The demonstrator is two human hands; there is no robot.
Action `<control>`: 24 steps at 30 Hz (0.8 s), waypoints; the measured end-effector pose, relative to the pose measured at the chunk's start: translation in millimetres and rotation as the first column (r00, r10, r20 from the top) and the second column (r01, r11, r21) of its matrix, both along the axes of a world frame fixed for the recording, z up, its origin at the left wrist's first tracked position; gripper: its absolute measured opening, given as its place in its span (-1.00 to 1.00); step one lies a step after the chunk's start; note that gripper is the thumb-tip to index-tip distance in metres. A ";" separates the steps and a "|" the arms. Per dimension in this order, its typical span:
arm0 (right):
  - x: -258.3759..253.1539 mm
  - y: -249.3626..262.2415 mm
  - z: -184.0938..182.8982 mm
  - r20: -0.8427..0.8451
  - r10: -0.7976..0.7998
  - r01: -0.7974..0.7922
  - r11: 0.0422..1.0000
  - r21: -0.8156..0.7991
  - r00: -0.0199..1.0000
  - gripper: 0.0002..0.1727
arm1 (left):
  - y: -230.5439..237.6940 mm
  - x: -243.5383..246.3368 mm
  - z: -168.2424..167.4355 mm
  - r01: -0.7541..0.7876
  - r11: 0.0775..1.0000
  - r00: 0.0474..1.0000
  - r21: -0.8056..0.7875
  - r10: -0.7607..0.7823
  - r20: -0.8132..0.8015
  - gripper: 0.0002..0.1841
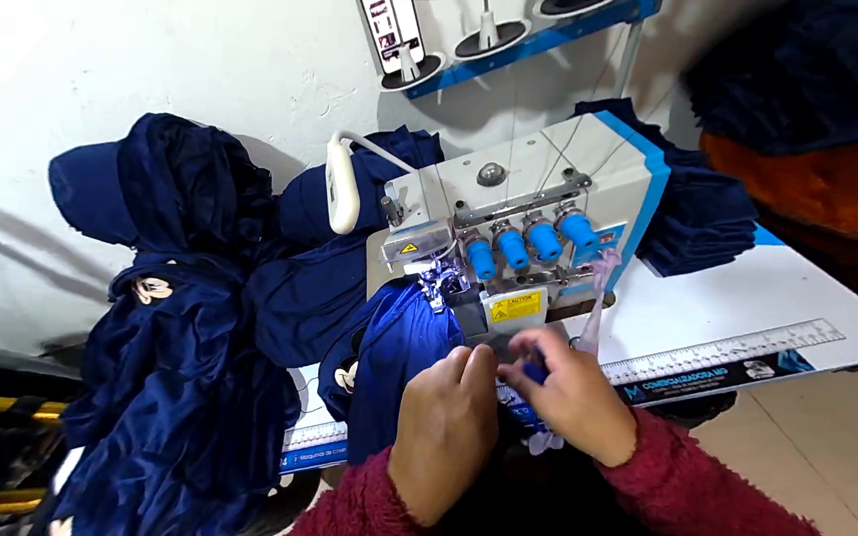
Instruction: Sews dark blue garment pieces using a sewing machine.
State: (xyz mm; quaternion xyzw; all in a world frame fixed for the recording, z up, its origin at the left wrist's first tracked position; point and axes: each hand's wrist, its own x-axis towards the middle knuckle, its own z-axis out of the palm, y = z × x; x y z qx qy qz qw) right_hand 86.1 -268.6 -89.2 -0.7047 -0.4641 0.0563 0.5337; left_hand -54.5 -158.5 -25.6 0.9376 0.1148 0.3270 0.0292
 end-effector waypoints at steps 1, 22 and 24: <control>-1.5 2.9 -1.0 0.056 0.024 -0.019 0.995 -0.094 0.998 -0.52 | -1.9 -1.1 -1.9 0.000 1.000 1.000 -0.011 0.001 0.010 -0.78; 28.0 11.7 -0.9 0.002 0.119 -0.110 0.927 -0.359 0.993 -0.44 | 107.7 -66.1 84.4 -0.120 0.979 0.989 -0.168 0.104 -0.103 -0.67; 36.7 5.6 -6.8 0.006 0.137 -0.119 0.882 -0.456 0.991 -0.44 | 175.3 -56.7 112.5 -0.433 0.899 0.890 -0.068 0.415 -0.188 -0.67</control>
